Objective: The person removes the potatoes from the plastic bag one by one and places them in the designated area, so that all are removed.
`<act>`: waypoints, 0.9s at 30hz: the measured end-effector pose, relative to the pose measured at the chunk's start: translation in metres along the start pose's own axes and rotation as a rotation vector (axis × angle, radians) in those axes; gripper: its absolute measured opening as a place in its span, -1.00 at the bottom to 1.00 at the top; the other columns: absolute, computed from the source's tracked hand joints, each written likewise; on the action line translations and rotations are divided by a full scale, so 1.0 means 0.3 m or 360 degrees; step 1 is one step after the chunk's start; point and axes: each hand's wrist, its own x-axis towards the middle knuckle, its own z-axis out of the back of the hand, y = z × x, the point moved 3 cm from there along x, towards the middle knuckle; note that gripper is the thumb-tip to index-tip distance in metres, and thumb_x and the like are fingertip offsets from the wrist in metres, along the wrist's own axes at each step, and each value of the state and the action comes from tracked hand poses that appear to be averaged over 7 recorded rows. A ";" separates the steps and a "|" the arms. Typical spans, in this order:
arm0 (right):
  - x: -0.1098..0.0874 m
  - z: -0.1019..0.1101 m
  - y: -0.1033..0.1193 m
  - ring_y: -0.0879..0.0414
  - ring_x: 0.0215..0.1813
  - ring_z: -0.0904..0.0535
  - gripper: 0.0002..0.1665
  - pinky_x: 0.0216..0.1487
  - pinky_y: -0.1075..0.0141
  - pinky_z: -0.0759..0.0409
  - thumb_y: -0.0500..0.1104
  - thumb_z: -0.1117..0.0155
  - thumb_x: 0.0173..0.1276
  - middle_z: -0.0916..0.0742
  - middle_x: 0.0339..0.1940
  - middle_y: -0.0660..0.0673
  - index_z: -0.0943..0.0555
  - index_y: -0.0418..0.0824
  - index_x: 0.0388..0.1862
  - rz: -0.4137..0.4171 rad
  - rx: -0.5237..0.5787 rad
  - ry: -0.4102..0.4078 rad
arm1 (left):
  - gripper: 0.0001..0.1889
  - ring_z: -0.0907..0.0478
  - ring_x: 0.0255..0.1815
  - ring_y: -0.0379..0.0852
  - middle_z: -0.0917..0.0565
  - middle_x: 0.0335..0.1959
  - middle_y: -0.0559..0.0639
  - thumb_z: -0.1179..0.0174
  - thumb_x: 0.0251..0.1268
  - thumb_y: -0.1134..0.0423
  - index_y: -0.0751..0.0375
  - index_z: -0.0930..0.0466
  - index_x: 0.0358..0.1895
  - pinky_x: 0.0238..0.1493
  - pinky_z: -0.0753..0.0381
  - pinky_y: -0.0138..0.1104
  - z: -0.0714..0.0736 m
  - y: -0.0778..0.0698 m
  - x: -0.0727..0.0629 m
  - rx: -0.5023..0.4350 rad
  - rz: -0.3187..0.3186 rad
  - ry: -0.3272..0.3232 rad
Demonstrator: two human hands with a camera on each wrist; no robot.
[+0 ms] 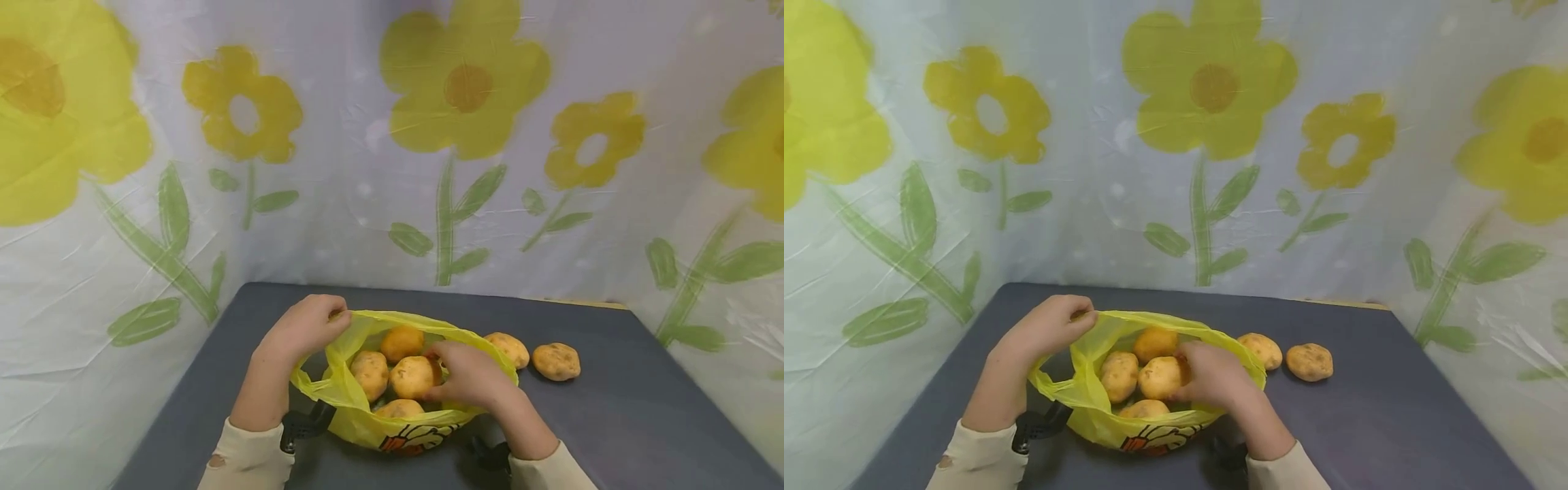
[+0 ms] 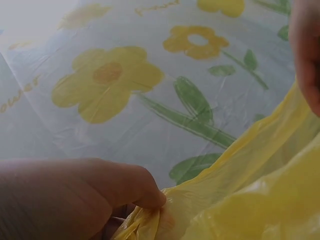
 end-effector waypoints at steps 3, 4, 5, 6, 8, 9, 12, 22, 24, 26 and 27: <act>-0.009 0.011 0.008 0.01 0.00 -0.63 -0.30 -0.03 0.05 -0.58 0.10 -0.64 0.13 -0.69 -0.02 -0.01 -0.62 -0.13 0.18 0.0029 -0.0030 -0.0027 | -0.68 -0.18 -0.61 -0.12 -0.24 -0.60 -0.07 0.01 0.58 0.22 0.10 -0.43 -0.49 -0.45 -0.28 -0.22 0.004 -0.008 -0.003 0.0028 -0.0007 -0.0006; -0.013 0.017 0.011 0.01 0.00 -0.62 -0.29 -0.03 0.06 -0.58 0.10 -0.65 0.13 -0.68 -0.01 -0.02 -0.62 -0.15 0.20 0.0039 -0.0047 -0.0045 | -0.68 -0.19 -0.61 -0.11 -0.25 -0.59 -0.06 0.01 0.58 0.22 0.10 -0.45 -0.47 -0.44 -0.29 -0.21 0.007 -0.013 -0.003 0.0040 -0.0016 -0.0012; -0.012 0.021 0.016 0.02 -0.01 -0.62 -0.27 -0.04 0.06 -0.58 0.10 -0.64 0.13 -0.67 -0.01 -0.02 -0.62 -0.16 0.21 0.0051 -0.0072 -0.0060 | -0.69 -0.21 -0.60 -0.11 -0.27 -0.59 -0.06 0.00 0.58 0.21 0.10 -0.46 -0.46 -0.43 -0.30 -0.20 0.013 -0.014 -0.004 0.0057 -0.0021 -0.0022; -0.011 0.026 0.020 0.02 -0.01 -0.61 -0.26 -0.04 0.06 -0.58 0.10 -0.64 0.13 -0.66 0.00 -0.04 -0.62 -0.18 0.22 0.0061 -0.0095 -0.0074 | -0.69 -0.22 -0.60 -0.11 -0.28 -0.58 -0.05 0.00 0.59 0.21 0.10 -0.48 -0.45 -0.42 -0.30 -0.20 0.018 -0.017 -0.005 0.0072 -0.0027 -0.0028; -0.015 0.036 0.026 0.03 -0.03 -0.60 -0.23 -0.06 0.08 -0.58 0.11 -0.64 0.13 -0.64 0.02 -0.06 -0.62 -0.20 0.24 0.0071 -0.0140 -0.0101 | -0.71 -0.24 -0.59 -0.10 -0.30 -0.58 -0.04 0.00 0.59 0.21 0.11 -0.51 -0.42 -0.40 -0.31 -0.19 0.025 -0.021 -0.007 0.0091 -0.0039 -0.0033; -0.018 0.042 0.029 0.05 -0.06 -0.60 -0.23 -0.08 0.09 -0.58 0.12 -0.63 0.13 -0.64 0.02 -0.07 -0.62 -0.21 0.25 0.0069 -0.0149 -0.0108 | -0.71 -0.24 -0.59 -0.09 -0.30 -0.57 -0.04 0.00 0.59 0.21 0.11 -0.52 -0.41 -0.40 -0.32 -0.18 0.027 -0.023 -0.008 0.0092 -0.0041 -0.0030; -0.032 0.052 0.031 0.09 -0.12 -0.58 -0.23 -0.14 0.11 -0.57 0.14 -0.64 0.12 -0.62 0.02 -0.07 -0.64 -0.20 0.22 0.0061 -0.0144 -0.0121 | -0.71 -0.24 -0.60 -0.09 -0.30 -0.57 -0.03 0.02 0.60 0.21 0.12 -0.52 -0.39 -0.40 -0.32 -0.18 0.025 -0.027 -0.015 0.0097 -0.0047 -0.0023; -0.060 0.072 0.015 0.08 -0.10 -0.58 -0.24 -0.13 0.10 -0.57 0.16 -0.66 0.08 -0.59 -0.04 0.01 -0.63 -0.17 0.18 0.0040 -0.0012 -0.0135 | -0.71 -0.21 -0.59 -0.10 -0.28 -0.58 -0.04 0.02 0.59 0.22 0.11 -0.48 -0.43 -0.41 -0.30 -0.19 -0.004 -0.023 -0.019 0.0086 -0.0039 0.0008; -0.063 0.082 0.012 0.05 -0.09 -0.59 -0.24 -0.12 0.09 -0.57 0.17 -0.66 0.08 -0.60 -0.07 0.03 -0.62 -0.16 0.17 0.0044 0.0009 -0.0147 | -0.70 -0.19 -0.59 -0.11 -0.27 -0.58 -0.05 0.02 0.59 0.22 0.11 -0.47 -0.44 -0.42 -0.29 -0.20 -0.003 -0.025 -0.016 0.0089 -0.0050 -0.0008; -0.062 0.094 0.010 0.03 -0.07 -0.60 -0.26 -0.12 0.09 -0.57 0.17 -0.66 0.08 -0.61 -0.11 0.06 -0.62 -0.15 0.15 0.0046 0.0026 -0.0152 | -0.69 -0.17 -0.60 -0.11 -0.25 -0.58 -0.05 0.03 0.58 0.22 0.11 -0.44 -0.46 -0.42 -0.28 -0.20 0.006 -0.025 -0.014 0.0097 -0.0054 -0.0025; -0.060 0.101 0.010 0.03 -0.07 -0.61 -0.26 -0.12 0.10 -0.56 0.17 -0.66 0.08 -0.62 -0.13 0.08 -0.62 -0.14 0.15 0.0048 0.0034 -0.0154 | -0.68 -0.15 -0.60 -0.11 -0.23 -0.58 -0.06 0.03 0.58 0.22 0.11 -0.41 -0.48 -0.42 -0.27 -0.20 0.013 -0.024 -0.014 0.0102 -0.0054 -0.0033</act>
